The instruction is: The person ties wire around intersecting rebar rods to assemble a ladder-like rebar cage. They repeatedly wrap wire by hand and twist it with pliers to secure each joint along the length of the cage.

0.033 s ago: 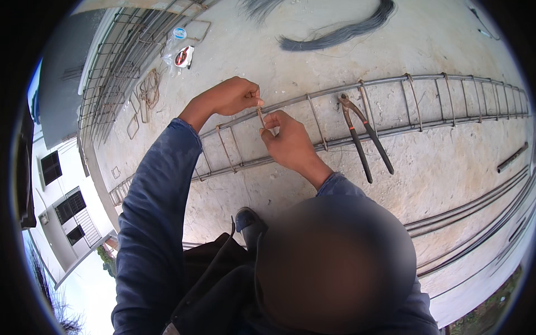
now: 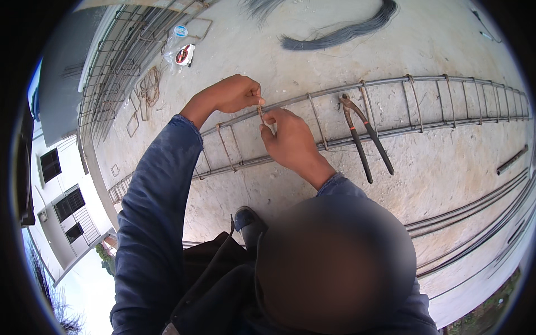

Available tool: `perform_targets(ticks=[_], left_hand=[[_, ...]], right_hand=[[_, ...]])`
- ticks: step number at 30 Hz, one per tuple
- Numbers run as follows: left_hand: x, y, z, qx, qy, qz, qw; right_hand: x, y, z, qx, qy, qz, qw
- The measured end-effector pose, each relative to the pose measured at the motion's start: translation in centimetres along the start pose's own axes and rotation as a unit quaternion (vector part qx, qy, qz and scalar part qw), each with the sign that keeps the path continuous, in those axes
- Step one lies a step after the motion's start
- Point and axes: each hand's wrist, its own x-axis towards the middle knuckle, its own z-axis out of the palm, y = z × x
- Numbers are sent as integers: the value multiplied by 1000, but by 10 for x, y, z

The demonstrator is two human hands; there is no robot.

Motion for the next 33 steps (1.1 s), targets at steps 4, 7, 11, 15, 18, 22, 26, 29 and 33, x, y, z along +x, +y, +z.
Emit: perform_targets(ticks=[4, 7, 11, 15, 18, 22, 26, 29, 33], left_hand=[[4, 4, 1, 73, 11, -23, 997], [-2, 6, 0, -20, -2, -58, 998], [-17, -15, 15, -278, -26, -55, 959], [-24, -27, 26, -330, -23, -70, 941], [-30, -17, 23, -310, 17, -69, 948], [-46, 4, 31, -182, 89, -72, 977], [-57, 10, 54, -9, 217, -21, 976], [-58, 15, 65, 157, 269, 35, 950], [-63, 30, 62, 278, 276, 80, 917]], right_hand=[[43, -32, -16, -215, 54, -181, 958], [93, -29, -19, -218, -78, -104, 967], [113, -26, -20, -87, -212, 45, 972], [116, -16, -11, 14, -211, 77, 974], [113, -19, -16, -20, -201, 53, 978], [107, -13, -25, -13, -183, 66, 981], [122, -9, -22, -40, -203, 76, 975], [140, -12, -15, -72, -234, 88, 966], [154, -38, -1, -155, -334, 77, 927]])
